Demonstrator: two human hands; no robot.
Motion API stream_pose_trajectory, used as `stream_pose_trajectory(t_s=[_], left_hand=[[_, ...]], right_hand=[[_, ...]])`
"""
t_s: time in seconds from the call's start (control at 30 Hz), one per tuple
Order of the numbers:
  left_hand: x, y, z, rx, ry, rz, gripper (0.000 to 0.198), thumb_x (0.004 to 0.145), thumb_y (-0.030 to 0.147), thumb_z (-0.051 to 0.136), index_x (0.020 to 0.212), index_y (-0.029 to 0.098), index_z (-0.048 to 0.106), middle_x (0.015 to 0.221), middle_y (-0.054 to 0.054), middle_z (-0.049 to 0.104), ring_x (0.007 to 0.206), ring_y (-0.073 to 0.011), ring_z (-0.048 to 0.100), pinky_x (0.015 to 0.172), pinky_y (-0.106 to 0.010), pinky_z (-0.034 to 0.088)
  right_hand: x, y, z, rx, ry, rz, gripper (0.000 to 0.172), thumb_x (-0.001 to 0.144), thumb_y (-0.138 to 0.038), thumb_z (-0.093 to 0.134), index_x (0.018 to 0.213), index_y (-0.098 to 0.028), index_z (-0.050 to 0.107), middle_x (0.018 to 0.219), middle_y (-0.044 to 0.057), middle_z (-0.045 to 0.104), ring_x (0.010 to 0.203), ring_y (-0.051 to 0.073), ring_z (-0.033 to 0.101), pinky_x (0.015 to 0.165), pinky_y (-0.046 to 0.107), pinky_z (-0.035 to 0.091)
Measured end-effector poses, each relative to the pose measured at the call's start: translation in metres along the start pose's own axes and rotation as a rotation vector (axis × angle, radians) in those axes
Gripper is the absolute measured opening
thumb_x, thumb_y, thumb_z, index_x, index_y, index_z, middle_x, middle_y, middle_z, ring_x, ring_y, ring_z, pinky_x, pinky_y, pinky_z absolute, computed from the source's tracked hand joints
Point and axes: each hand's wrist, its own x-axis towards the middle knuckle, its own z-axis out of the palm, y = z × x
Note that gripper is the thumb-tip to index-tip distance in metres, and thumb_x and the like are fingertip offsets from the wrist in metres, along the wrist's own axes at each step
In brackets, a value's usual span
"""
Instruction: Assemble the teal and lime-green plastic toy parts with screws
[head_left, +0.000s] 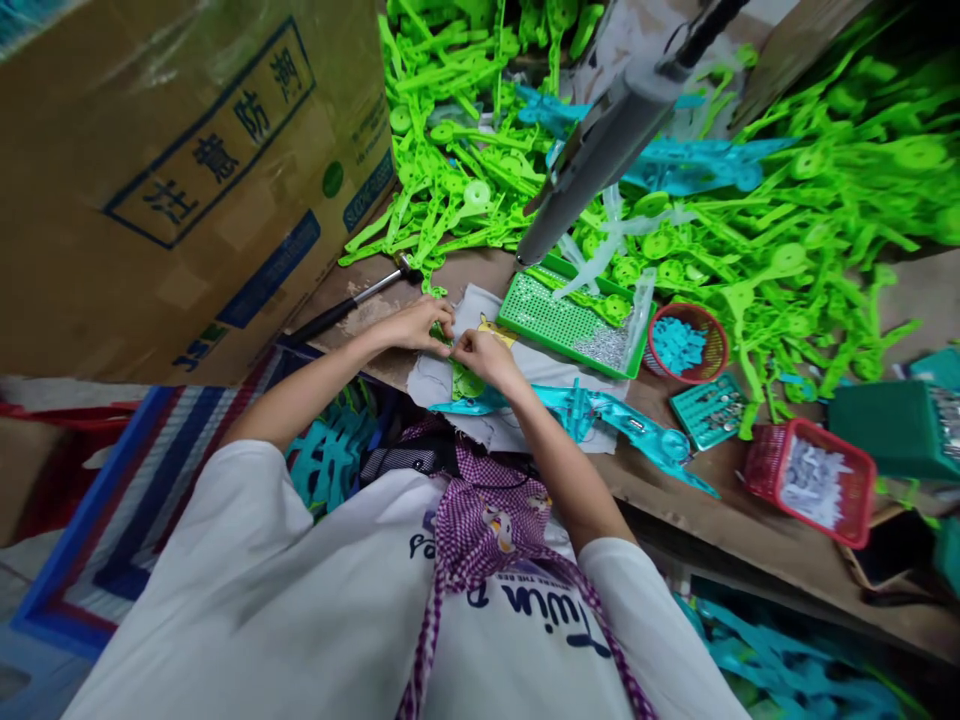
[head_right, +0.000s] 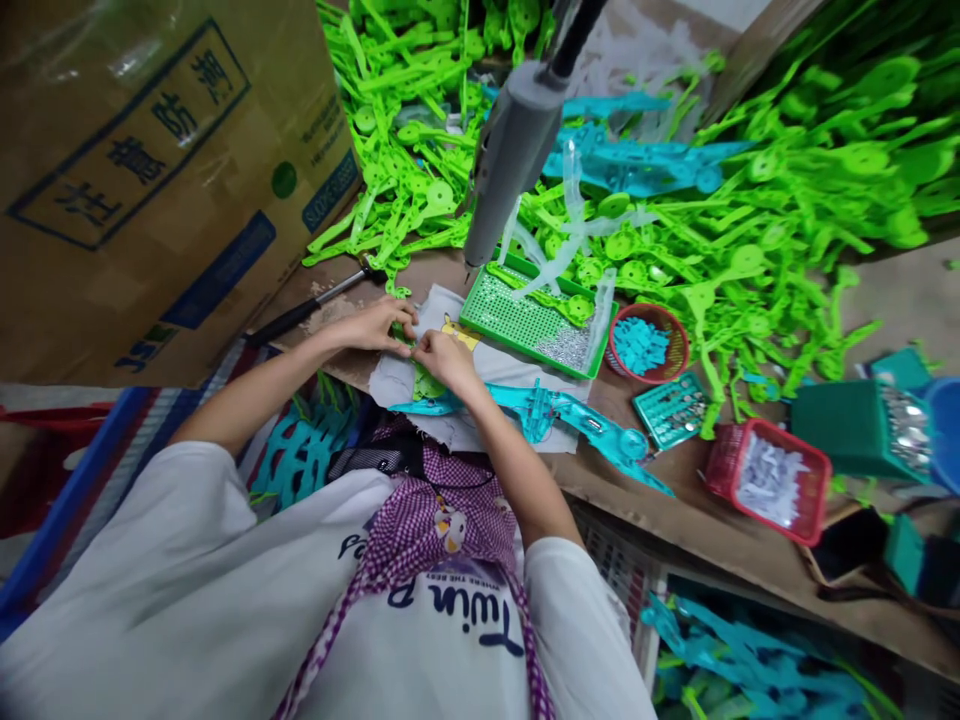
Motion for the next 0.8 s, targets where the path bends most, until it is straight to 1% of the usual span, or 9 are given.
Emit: stream_pose_trajectory(t_s=[0.07,0.17,0.2,0.27,0.37,0.53,0.7,0.8], left_hand=[[-0.001,0.001,0.001,0.017,0.01,-0.025,0.029,0.066,0.043,0.084,0.08,0.019,0.075,0.119,-0.009,0.067,0.121,-0.0306,0.051,0.105,-0.041,0.037],[-0.001,-0.001,0.001,0.001,-0.009,-0.01,0.033,0.066,0.048,0.085,0.08,0.02,0.075,0.12,-0.008,0.066,0.12,-0.0299,0.051,0.107,-0.042,0.036],[0.0,-0.002,0.0,-0.011,-0.02,0.006,0.035,0.066,0.05,0.085,0.08,0.02,0.075,0.119,-0.008,0.066,0.119,-0.0296,0.052,0.107,-0.042,0.035],[0.001,-0.005,-0.001,-0.03,-0.031,0.026,0.039,0.065,0.055,0.084,0.079,0.019,0.075,0.118,-0.009,0.066,0.119,-0.0293,0.052,0.109,-0.043,0.034],[0.003,-0.008,0.0,-0.039,-0.018,0.024,0.041,0.064,0.057,0.084,0.079,0.02,0.075,0.117,-0.009,0.067,0.12,-0.0295,0.052,0.111,-0.043,0.033],[0.004,-0.009,0.003,-0.034,-0.002,0.002,0.04,0.062,0.054,0.087,0.079,0.02,0.075,0.117,-0.008,0.067,0.12,-0.0301,0.052,0.109,-0.043,0.036],[0.003,-0.006,0.002,-0.032,-0.002,-0.001,0.038,0.061,0.051,0.088,0.079,0.02,0.075,0.118,-0.008,0.066,0.12,-0.0303,0.052,0.11,-0.043,0.034],[0.002,-0.003,0.003,-0.023,0.004,-0.01,0.036,0.063,0.05,0.087,0.081,0.021,0.075,0.119,-0.007,0.065,0.12,-0.03,0.051,0.108,-0.043,0.034]], right_hand=[[0.002,0.002,-0.002,0.076,-0.049,-0.02,0.019,0.083,-0.036,0.066,0.078,-0.018,0.067,0.07,0.001,0.066,0.065,0.014,0.055,0.06,0.024,0.033],[0.003,0.007,-0.006,0.303,-0.142,-0.03,0.022,0.083,-0.037,0.064,0.076,-0.017,0.062,0.059,-0.004,0.057,0.054,0.011,0.05,0.055,0.023,0.033],[0.002,0.009,-0.006,0.372,-0.153,-0.025,0.022,0.082,-0.038,0.063,0.076,-0.017,0.061,0.057,-0.005,0.055,0.051,0.01,0.05,0.054,0.022,0.034],[0.001,0.011,-0.006,0.448,-0.134,-0.015,0.022,0.08,-0.038,0.064,0.075,-0.017,0.059,0.055,-0.006,0.054,0.049,0.01,0.049,0.054,0.022,0.034],[0.0,0.012,-0.003,0.428,-0.071,-0.016,0.019,0.077,-0.034,0.065,0.072,-0.017,0.06,0.054,-0.005,0.055,0.05,0.01,0.051,0.056,0.022,0.036],[-0.001,0.011,0.004,0.322,0.033,-0.049,0.018,0.079,-0.033,0.064,0.072,-0.016,0.063,0.059,-0.003,0.06,0.059,0.011,0.055,0.061,0.022,0.036],[-0.005,0.005,0.005,0.206,0.078,-0.032,0.016,0.08,-0.03,0.065,0.073,-0.016,0.067,0.067,0.0,0.065,0.065,0.012,0.055,0.063,0.023,0.034],[-0.006,0.003,0.005,0.181,0.082,-0.02,0.015,0.081,-0.03,0.065,0.075,-0.016,0.069,0.069,0.0,0.067,0.066,0.013,0.056,0.064,0.024,0.035]])
